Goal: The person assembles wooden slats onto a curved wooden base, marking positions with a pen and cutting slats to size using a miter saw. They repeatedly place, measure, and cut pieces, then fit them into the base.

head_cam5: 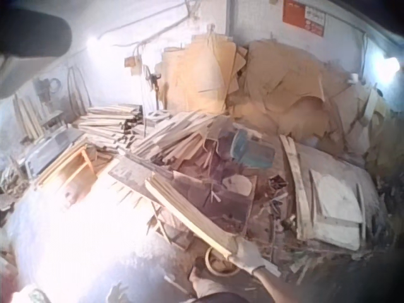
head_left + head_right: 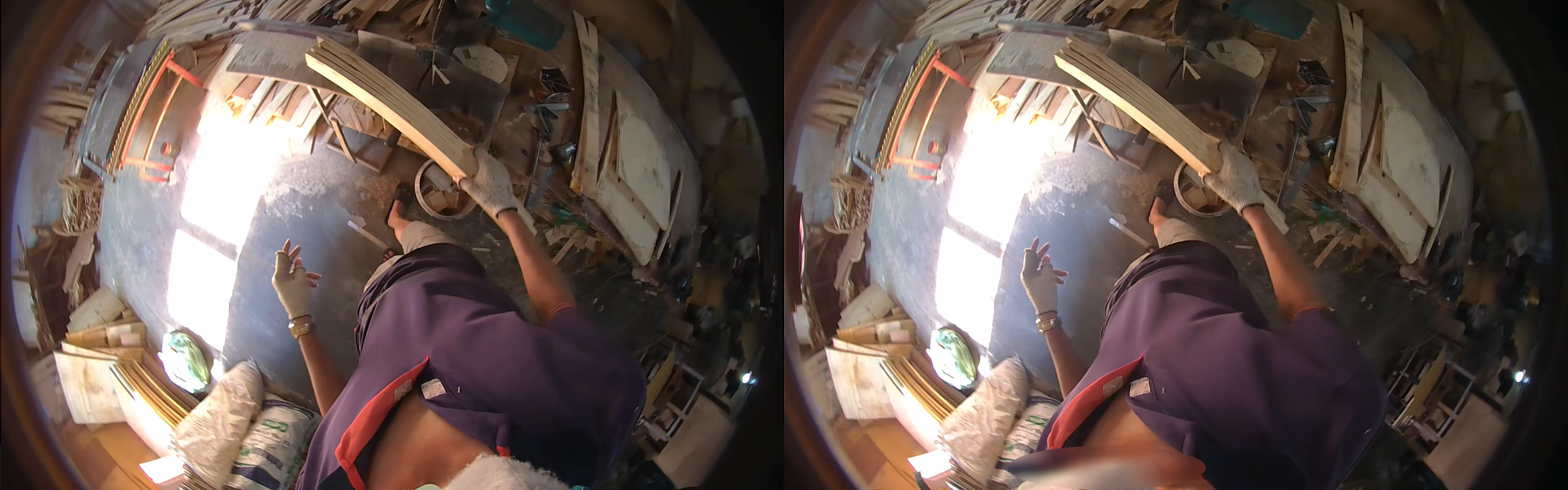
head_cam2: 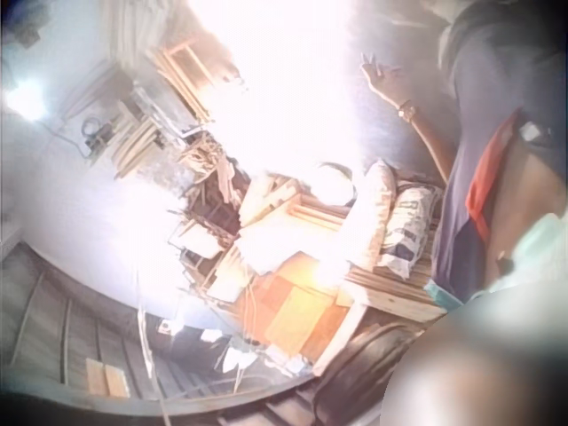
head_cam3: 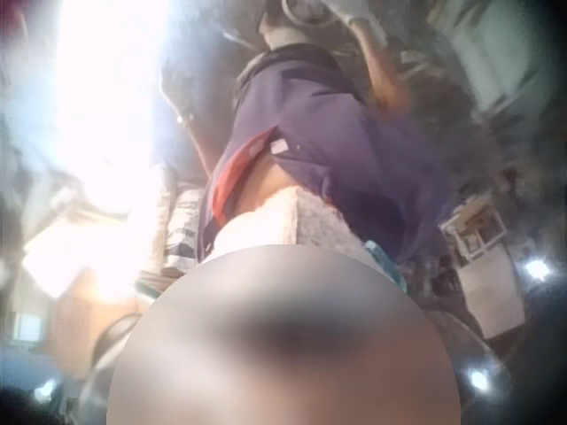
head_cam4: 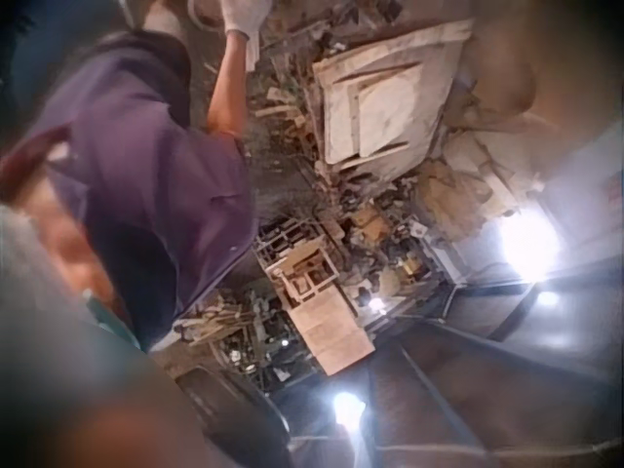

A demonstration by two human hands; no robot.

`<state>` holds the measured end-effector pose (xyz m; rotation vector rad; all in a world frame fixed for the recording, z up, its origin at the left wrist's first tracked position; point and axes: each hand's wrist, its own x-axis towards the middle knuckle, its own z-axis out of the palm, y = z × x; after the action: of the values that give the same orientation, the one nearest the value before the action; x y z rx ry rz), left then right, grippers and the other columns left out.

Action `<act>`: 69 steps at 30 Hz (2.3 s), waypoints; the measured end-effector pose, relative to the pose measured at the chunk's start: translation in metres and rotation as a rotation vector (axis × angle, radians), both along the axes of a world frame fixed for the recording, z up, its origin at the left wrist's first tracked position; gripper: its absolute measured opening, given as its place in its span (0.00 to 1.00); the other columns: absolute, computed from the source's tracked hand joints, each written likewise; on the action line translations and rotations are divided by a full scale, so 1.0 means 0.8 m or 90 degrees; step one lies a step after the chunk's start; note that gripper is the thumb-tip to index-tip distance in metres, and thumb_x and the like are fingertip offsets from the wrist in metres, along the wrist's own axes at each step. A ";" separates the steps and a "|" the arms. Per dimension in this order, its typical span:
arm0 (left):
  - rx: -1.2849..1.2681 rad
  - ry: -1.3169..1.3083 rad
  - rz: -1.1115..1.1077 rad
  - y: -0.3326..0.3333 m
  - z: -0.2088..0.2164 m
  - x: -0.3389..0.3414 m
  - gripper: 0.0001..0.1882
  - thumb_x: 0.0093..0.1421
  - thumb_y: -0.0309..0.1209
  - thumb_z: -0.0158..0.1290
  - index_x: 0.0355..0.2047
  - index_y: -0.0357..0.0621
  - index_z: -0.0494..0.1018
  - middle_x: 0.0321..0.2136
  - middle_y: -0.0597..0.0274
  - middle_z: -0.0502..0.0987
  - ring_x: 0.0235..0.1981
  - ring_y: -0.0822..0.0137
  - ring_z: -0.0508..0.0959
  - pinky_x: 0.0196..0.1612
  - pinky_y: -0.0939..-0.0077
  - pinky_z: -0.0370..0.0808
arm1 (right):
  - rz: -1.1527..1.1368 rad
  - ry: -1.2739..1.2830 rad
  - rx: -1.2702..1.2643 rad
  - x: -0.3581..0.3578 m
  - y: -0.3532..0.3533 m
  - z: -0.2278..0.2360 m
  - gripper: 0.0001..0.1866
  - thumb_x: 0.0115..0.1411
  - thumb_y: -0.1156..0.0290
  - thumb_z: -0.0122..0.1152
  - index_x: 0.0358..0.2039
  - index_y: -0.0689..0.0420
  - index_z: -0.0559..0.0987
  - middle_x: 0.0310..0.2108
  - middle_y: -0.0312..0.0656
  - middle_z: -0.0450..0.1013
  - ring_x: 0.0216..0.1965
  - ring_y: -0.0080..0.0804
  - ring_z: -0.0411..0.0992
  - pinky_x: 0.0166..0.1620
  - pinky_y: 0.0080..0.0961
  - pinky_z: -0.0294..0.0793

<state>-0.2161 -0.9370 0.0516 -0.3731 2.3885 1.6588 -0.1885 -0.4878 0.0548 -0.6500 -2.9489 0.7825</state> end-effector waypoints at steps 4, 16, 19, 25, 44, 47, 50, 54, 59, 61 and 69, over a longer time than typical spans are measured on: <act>-0.156 0.095 -0.056 0.062 0.008 -0.085 0.14 0.65 0.20 0.49 0.50 0.41 0.75 0.57 0.57 0.80 0.22 0.76 0.75 0.22 0.77 0.74 | 0.025 0.039 0.017 -0.086 0.046 -0.014 0.30 0.50 0.59 0.73 0.50 0.59 0.74 0.43 0.56 0.78 0.47 0.56 0.77 0.49 0.48 0.77; -0.281 0.221 -0.277 0.208 0.002 -0.279 0.32 0.61 0.36 0.63 0.65 0.52 0.69 0.55 0.49 0.78 0.55 0.48 0.79 0.53 0.52 0.76 | 0.091 0.092 0.084 -0.207 0.111 -0.056 0.30 0.55 0.52 0.72 0.53 0.55 0.75 0.44 0.49 0.79 0.46 0.50 0.79 0.49 0.45 0.79; -0.226 0.231 -0.354 0.244 -0.002 -0.324 0.31 0.62 0.34 0.61 0.66 0.53 0.69 0.54 0.49 0.78 0.55 0.49 0.79 0.53 0.53 0.76 | 0.058 0.013 -0.024 -0.218 0.113 -0.046 0.32 0.59 0.52 0.69 0.58 0.56 0.73 0.52 0.51 0.76 0.53 0.49 0.75 0.53 0.43 0.76; -0.065 0.230 -0.577 0.296 0.011 -0.395 0.36 0.56 0.14 0.38 0.66 0.46 0.68 0.58 0.49 0.77 0.62 0.56 0.76 0.60 0.64 0.74 | -0.070 -0.108 0.029 -0.286 0.126 -0.056 0.32 0.69 0.51 0.57 0.66 0.56 0.65 0.55 0.44 0.74 0.52 0.31 0.75 0.52 0.31 0.77; -0.019 0.306 -0.804 0.298 -0.003 -0.517 0.29 0.60 0.20 0.52 0.63 0.47 0.71 0.53 0.53 0.78 0.45 0.54 0.83 0.46 0.62 0.81 | -0.300 0.170 -0.011 -0.346 0.132 -0.177 0.32 0.66 0.59 0.59 0.67 0.57 0.65 0.58 0.55 0.72 0.58 0.51 0.72 0.57 0.42 0.76; -0.042 0.347 -0.827 0.304 -0.003 -0.528 0.27 0.61 0.23 0.53 0.63 0.48 0.71 0.52 0.53 0.78 0.45 0.53 0.83 0.45 0.60 0.81 | -0.252 0.079 0.128 -0.349 0.151 -0.212 0.31 0.66 0.58 0.60 0.66 0.56 0.67 0.58 0.54 0.72 0.59 0.49 0.72 0.59 0.40 0.75; -0.063 0.288 -0.839 0.309 -0.008 -0.530 0.27 0.62 0.25 0.54 0.63 0.49 0.71 0.53 0.53 0.77 0.46 0.52 0.83 0.45 0.59 0.81 | -0.346 0.155 -0.102 -0.359 0.149 -0.238 0.29 0.65 0.57 0.60 0.63 0.55 0.70 0.57 0.52 0.73 0.58 0.47 0.73 0.58 0.39 0.76; -0.112 0.288 -0.865 0.317 -0.023 -0.527 0.28 0.63 0.28 0.54 0.65 0.52 0.69 0.55 0.56 0.78 0.45 0.56 0.84 0.45 0.60 0.80 | -0.343 0.046 0.063 -0.368 0.136 -0.220 0.26 0.66 0.55 0.58 0.60 0.55 0.74 0.56 0.50 0.74 0.55 0.45 0.75 0.56 0.39 0.77; -0.118 0.323 -0.856 0.321 -0.025 -0.523 0.30 0.64 0.30 0.55 0.67 0.54 0.67 0.58 0.57 0.76 0.45 0.58 0.84 0.46 0.61 0.80 | -0.305 0.023 0.112 -0.348 0.099 -0.112 0.22 0.64 0.56 0.60 0.54 0.55 0.77 0.52 0.50 0.76 0.51 0.43 0.78 0.50 0.39 0.80; -0.113 0.287 -0.851 0.318 -0.017 -0.523 0.31 0.64 0.32 0.55 0.68 0.52 0.66 0.59 0.55 0.75 0.47 0.59 0.83 0.48 0.62 0.80 | -0.380 0.059 0.070 -0.323 0.082 -0.061 0.20 0.60 0.58 0.64 0.48 0.56 0.79 0.47 0.49 0.78 0.46 0.42 0.79 0.47 0.38 0.81; 0.496 -0.164 -0.792 0.318 0.001 -0.504 0.43 0.70 0.59 0.46 0.76 0.49 0.49 0.73 0.53 0.60 0.68 0.59 0.67 0.63 0.60 0.72 | -0.413 -0.065 -0.157 -0.156 -0.008 0.040 0.13 0.55 0.67 0.69 0.37 0.63 0.82 0.33 0.48 0.81 0.36 0.38 0.80 0.41 0.35 0.78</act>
<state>-0.6193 -0.6826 0.0521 0.8026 1.0843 1.4923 -0.3129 -0.4943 0.0867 -1.5841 -2.4598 1.0433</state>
